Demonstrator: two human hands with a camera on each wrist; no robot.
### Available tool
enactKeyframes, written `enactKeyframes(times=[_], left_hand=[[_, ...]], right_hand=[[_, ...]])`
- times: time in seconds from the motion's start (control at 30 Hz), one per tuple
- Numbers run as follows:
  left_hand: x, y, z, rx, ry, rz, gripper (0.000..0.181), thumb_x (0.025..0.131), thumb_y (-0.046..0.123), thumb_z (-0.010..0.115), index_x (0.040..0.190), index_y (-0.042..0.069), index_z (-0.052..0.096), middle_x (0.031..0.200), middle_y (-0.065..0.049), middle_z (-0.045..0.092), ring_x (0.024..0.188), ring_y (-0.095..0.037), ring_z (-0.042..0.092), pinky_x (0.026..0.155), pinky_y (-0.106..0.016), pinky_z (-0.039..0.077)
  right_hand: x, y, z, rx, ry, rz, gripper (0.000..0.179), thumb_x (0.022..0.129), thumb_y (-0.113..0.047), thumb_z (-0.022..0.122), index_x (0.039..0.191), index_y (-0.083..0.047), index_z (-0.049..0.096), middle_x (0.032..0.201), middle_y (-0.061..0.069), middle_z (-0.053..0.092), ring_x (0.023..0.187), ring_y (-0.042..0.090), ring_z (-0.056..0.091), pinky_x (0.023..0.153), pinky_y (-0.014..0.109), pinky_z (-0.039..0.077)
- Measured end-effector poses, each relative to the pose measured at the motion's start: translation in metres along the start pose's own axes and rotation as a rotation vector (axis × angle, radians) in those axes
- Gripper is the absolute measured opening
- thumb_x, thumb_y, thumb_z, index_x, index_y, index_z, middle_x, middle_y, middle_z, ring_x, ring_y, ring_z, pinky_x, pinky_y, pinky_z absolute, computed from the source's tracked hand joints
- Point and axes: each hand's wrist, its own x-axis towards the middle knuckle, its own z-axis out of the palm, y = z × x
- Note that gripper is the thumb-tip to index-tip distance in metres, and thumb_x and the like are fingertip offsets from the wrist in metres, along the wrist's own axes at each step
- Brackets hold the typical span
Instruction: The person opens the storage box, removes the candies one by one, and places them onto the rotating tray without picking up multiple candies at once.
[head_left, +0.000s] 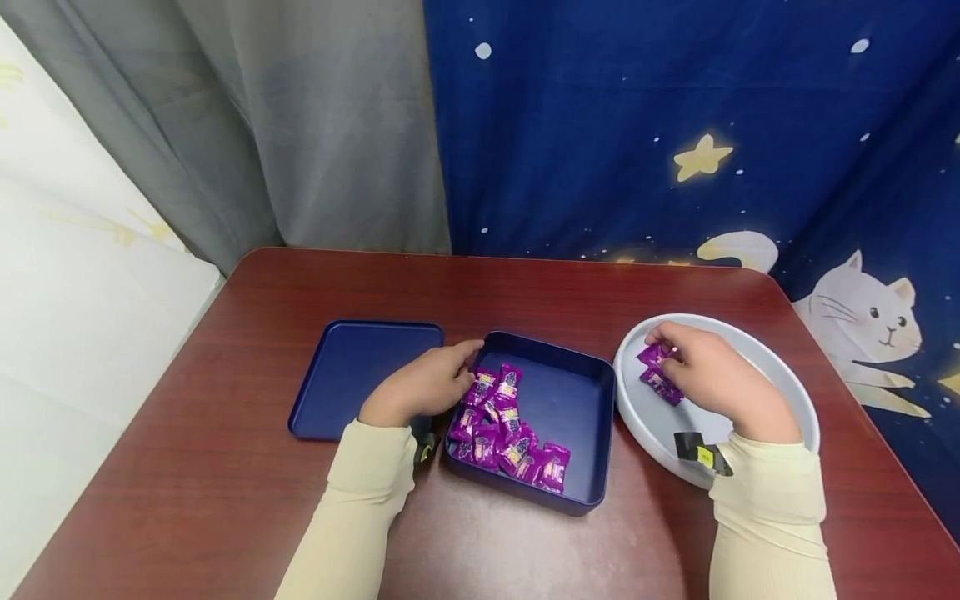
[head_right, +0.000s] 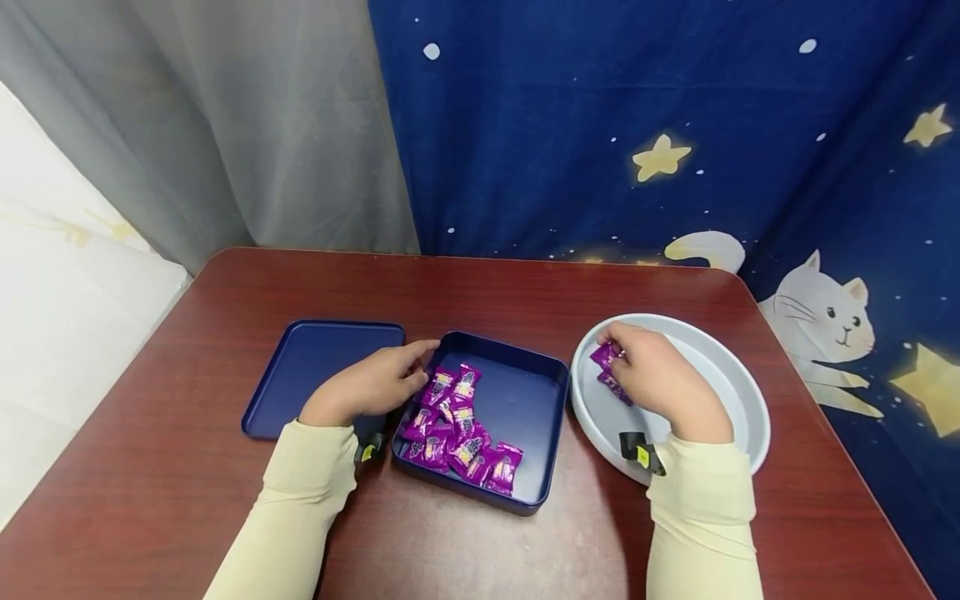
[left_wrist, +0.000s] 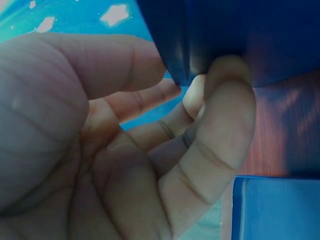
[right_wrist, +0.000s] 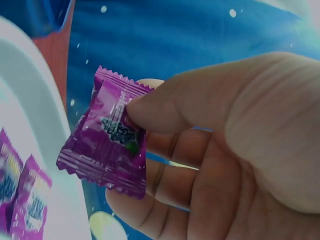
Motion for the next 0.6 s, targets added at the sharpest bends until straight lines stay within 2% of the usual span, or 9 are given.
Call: enactKeyframes(times=[0.17,0.4,0.6], left_hand=[[0.002,-0.001,0.001,0.012,0.007,0.016,0.054,0.101,0.013,0.054,0.152,0.007,0.039,0.119,-0.011,0.061,0.084,-0.020,0.056,0.083,-0.038,0.049],[0.003,-0.001,0.001,0.012,0.006,0.022,0.054,0.102,0.012,0.053,0.153,0.007,0.038,0.134,-0.014,0.057,0.098,-0.023,0.056,0.096,-0.043,0.047],[0.002,-0.002,0.000,0.012,0.009,0.029,0.053,0.101,0.011,0.053,0.152,0.005,0.038,0.134,-0.015,0.057,0.103,-0.024,0.056,0.098,-0.044,0.046]], right_hand=[[-0.003,0.014,0.003,0.013,0.000,0.031,0.023,0.086,0.005,0.059,0.108,0.001,0.062,0.090,0.011,0.067,0.077,0.024,0.059,0.074,0.047,0.050],[-0.003,0.028,0.006,0.005,-0.041,0.088,0.023,0.087,0.004,0.060,0.110,0.004,0.062,0.089,0.015,0.066,0.077,0.028,0.059,0.071,0.047,0.049],[0.000,0.032,0.015,0.018,-0.084,0.156,0.023,0.088,0.003,0.060,0.111,0.004,0.062,0.088,0.012,0.065,0.077,0.026,0.058,0.073,0.046,0.050]])
